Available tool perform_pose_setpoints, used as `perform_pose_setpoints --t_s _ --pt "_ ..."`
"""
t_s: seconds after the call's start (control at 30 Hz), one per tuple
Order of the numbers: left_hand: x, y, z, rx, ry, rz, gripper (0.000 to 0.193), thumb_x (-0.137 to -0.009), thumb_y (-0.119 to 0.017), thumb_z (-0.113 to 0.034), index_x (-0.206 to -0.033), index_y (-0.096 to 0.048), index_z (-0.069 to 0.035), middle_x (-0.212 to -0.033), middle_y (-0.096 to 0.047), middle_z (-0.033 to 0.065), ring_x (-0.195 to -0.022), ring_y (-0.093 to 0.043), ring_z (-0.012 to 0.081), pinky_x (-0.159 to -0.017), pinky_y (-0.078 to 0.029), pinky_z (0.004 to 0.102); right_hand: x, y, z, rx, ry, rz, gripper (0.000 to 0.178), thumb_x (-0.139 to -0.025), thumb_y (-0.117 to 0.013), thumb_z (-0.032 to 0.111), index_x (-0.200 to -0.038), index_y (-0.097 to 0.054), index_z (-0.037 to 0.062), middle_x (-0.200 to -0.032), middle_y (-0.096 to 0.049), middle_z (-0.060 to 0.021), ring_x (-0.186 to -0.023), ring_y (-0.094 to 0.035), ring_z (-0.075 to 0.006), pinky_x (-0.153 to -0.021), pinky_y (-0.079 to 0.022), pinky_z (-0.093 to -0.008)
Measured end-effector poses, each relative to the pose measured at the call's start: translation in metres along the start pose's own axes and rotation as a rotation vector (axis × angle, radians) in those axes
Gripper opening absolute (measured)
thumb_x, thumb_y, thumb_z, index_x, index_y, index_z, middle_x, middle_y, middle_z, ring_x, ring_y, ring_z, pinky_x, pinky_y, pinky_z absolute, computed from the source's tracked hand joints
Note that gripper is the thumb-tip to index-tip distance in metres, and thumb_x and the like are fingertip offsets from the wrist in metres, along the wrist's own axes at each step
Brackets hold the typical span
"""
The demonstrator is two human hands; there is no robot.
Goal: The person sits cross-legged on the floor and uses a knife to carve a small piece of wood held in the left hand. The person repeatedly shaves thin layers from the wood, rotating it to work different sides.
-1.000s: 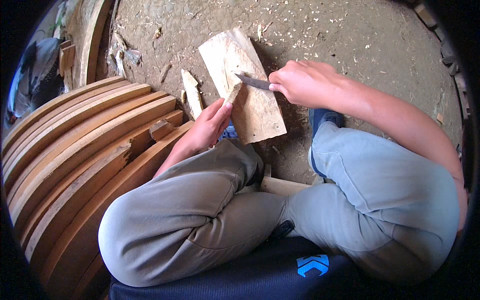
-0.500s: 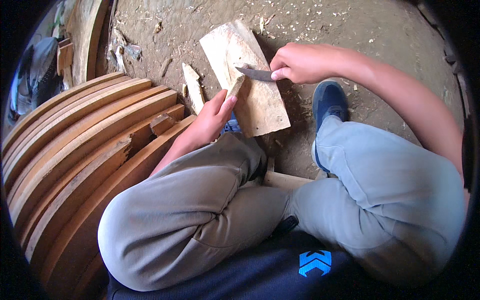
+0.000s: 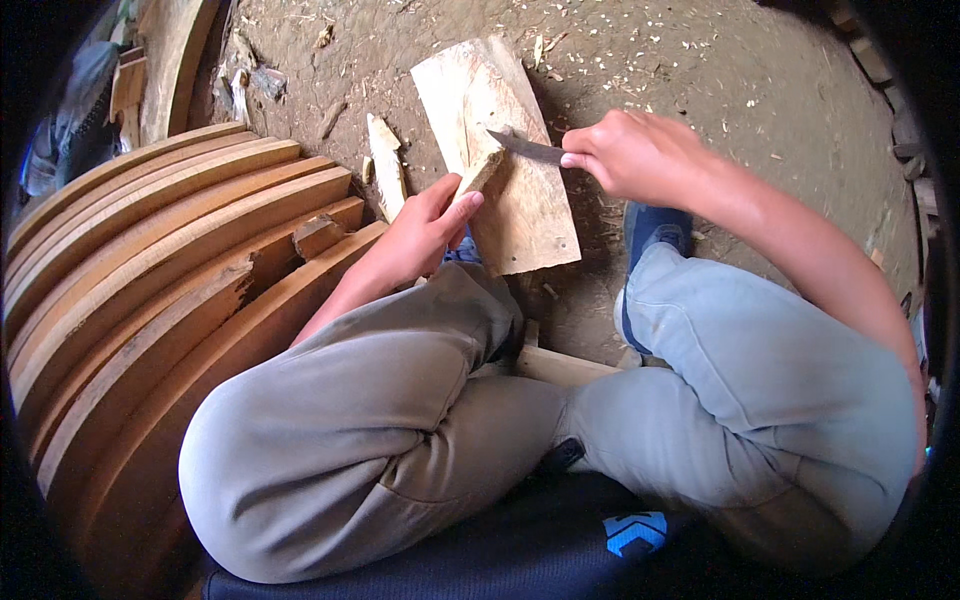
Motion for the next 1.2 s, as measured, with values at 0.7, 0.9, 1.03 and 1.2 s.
perform_pose_setpoints --t_s 0.7,0.9,1.03,1.2 --pt "0.000 0.006 -0.010 -0.226 -0.207 -0.153 0.042 -0.106 -0.045 -0.040 -0.099 -0.043 0.001 -0.079 -0.057 0.0253 -0.074 -0.055 0.0329 -0.074 -0.045 0.0461 0.012 0.014 0.033 0.194 0.097 -0.228 0.017 -0.093 -0.056 0.016 -0.096 -0.069 0.0050 -0.095 -0.070 -0.0210 -0.089 -0.069 -0.0391 -0.075 -0.056 -0.0485" --pt "-0.006 0.003 -0.007 -0.259 -0.135 -0.101 0.041 -0.106 -0.047 -0.038 -0.115 -0.049 0.001 -0.087 -0.055 0.0133 -0.080 -0.049 0.0216 -0.074 -0.044 0.0363 0.010 0.018 0.033 0.149 0.098 -0.164 0.022 -0.087 -0.053 0.008 -0.093 -0.071 -0.0026 -0.095 -0.071 -0.0250 -0.094 -0.071 -0.0375 -0.076 -0.059 -0.0475" --pt "-0.001 0.004 -0.014 -0.306 -0.169 -0.099 0.041 -0.107 -0.044 -0.039 -0.102 -0.045 0.002 -0.085 -0.058 0.0290 -0.080 -0.057 0.0380 -0.078 -0.045 0.0467 0.006 0.018 0.036 0.150 0.137 -0.150 0.021 -0.089 -0.055 0.012 -0.094 -0.070 -0.0010 -0.094 -0.071 -0.0230 -0.093 -0.071 -0.0374 -0.075 -0.058 -0.0482" --pt "-0.008 0.001 -0.013 -0.294 -0.197 -0.091 0.040 -0.106 -0.045 -0.037 -0.102 -0.045 0.002 -0.084 -0.058 0.0267 -0.078 -0.055 0.0361 -0.077 -0.046 0.0456 0.000 0.021 0.028 0.183 0.131 -0.074 0.022 -0.094 -0.059 0.020 -0.094 -0.068 0.0005 -0.090 -0.070 -0.0216 -0.090 -0.069 -0.0396 -0.074 -0.055 -0.0502"
Point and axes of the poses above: each hand's wrist, its own x-axis away from the middle knuckle, its own y-axis out of the back of the hand, z = x × y, the point moved 9 cm from there along -x, towards the middle knuckle
